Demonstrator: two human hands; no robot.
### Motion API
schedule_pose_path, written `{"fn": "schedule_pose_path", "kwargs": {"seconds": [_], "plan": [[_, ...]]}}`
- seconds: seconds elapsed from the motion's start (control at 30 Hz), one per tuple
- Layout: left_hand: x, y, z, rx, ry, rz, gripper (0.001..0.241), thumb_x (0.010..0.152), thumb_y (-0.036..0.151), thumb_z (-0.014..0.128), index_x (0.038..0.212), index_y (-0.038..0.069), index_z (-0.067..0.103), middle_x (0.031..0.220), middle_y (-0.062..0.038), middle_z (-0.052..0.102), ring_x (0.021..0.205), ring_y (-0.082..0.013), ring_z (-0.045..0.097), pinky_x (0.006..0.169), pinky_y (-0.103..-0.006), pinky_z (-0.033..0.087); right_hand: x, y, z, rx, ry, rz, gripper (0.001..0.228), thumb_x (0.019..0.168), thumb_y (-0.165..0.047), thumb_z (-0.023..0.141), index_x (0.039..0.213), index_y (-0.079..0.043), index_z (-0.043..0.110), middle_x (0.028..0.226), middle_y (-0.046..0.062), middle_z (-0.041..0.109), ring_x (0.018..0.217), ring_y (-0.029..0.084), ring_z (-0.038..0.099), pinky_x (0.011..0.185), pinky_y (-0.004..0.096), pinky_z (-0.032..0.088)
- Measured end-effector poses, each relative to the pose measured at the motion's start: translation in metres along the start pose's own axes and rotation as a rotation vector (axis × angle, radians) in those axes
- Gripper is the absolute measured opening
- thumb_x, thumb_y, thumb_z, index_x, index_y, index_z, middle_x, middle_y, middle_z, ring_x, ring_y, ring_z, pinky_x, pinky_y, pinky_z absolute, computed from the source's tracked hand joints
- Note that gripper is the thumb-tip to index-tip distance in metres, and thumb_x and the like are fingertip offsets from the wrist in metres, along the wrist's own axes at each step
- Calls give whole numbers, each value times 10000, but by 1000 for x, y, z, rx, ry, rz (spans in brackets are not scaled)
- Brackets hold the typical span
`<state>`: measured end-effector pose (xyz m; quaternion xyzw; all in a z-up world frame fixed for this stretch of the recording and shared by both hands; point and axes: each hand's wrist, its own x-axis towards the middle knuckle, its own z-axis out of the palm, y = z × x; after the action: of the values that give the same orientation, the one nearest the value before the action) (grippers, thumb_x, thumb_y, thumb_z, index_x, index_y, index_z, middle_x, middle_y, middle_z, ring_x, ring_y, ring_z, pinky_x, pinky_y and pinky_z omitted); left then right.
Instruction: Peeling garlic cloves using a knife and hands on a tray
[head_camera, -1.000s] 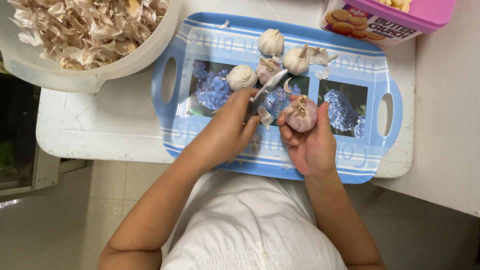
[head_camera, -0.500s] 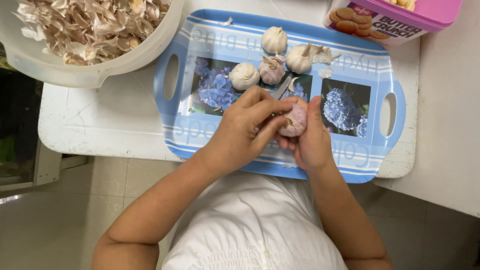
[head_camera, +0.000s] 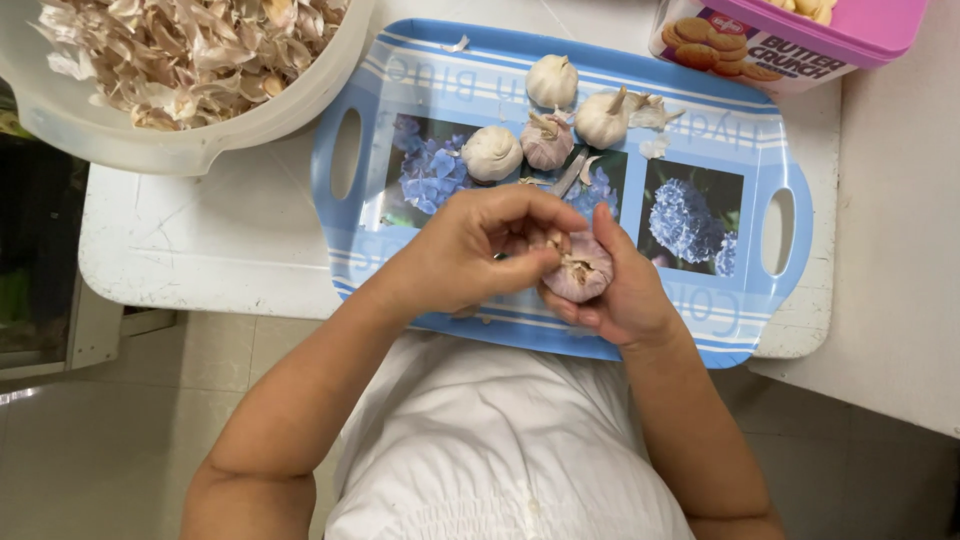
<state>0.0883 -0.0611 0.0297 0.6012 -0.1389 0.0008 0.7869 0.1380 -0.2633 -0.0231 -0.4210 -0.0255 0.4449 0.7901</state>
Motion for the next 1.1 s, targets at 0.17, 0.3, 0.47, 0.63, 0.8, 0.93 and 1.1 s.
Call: {"fn": "schedule_pose_path", "kwargs": {"seconds": [0.17, 0.3, 0.47, 0.63, 0.8, 0.93, 1.1], "plan": [[-4, 1, 8, 510, 56, 166, 303, 962, 9, 731, 1261, 58, 739, 1097, -129, 680, 900, -256, 745, 751, -340, 646, 13, 8, -17, -354, 93, -132, 806, 1035, -751, 272, 952, -37, 636, 586, 160, 656, 372, 208, 620, 266, 231, 417], [-9, 2, 19, 831, 59, 226, 184, 993, 1, 695, 1166, 18, 756, 1050, -124, 668, 837, -297, 771, 701, -340, 647, 10, 6, -9, -619, 146, -190, 817, 1053, -710, 190, 1022, -28, 639, 624, 212, 676, 469, 290, 721, 318, 319, 520], [-15, -26, 17, 1207, 66, 351, 68, 970, 54, 712, 1020, 15, 735, 957, -95, 659, 709, -266, 746, 601, -317, 615, 3, -4, 4, -793, 171, -222, 781, 1085, -636, 204, 1085, -23, 688, 595, 178, 678, 475, 266, 693, 391, 341, 552], [-10, -34, 27, 1437, 146, 503, 28, 947, 65, 671, 921, 54, 671, 899, -77, 607, 652, -249, 700, 550, -312, 581, 1, -3, 0, -798, 166, -246, 712, 1102, -591, 240, 1143, -41, 691, 545, 147, 627, 454, 249, 651, 397, 319, 515], [-3, -49, 21, 997, 259, 446, 151, 980, 154, 657, 870, 63, 609, 863, -40, 578, 686, -280, 695, 578, -346, 580, -2, 2, 3, -881, 273, -328, 669, 1128, -550, 258, 1168, -41, 690, 565, 150, 624, 495, 226, 648, 447, 316, 540], [-6, -58, 18, 908, 315, 369, 115, 980, 134, 639, 887, 78, 601, 841, -21, 544, 693, -287, 694, 577, -350, 583, -1, 0, 8, -959, 297, -321, 641, 1129, -543, 296, 1140, -44, 697, 582, 169, 631, 506, 241, 663, 464, 344, 558], [-9, -7, 22, 885, 159, 309, 108, 947, -35, 672, 1051, -16, 655, 893, -166, 593, 759, -442, 717, 619, -466, 617, -2, 0, 6, -937, 297, -284, 704, 1117, -603, 256, 1149, -39, 675, 596, 181, 661, 538, 255, 694, 488, 364, 578]]}}
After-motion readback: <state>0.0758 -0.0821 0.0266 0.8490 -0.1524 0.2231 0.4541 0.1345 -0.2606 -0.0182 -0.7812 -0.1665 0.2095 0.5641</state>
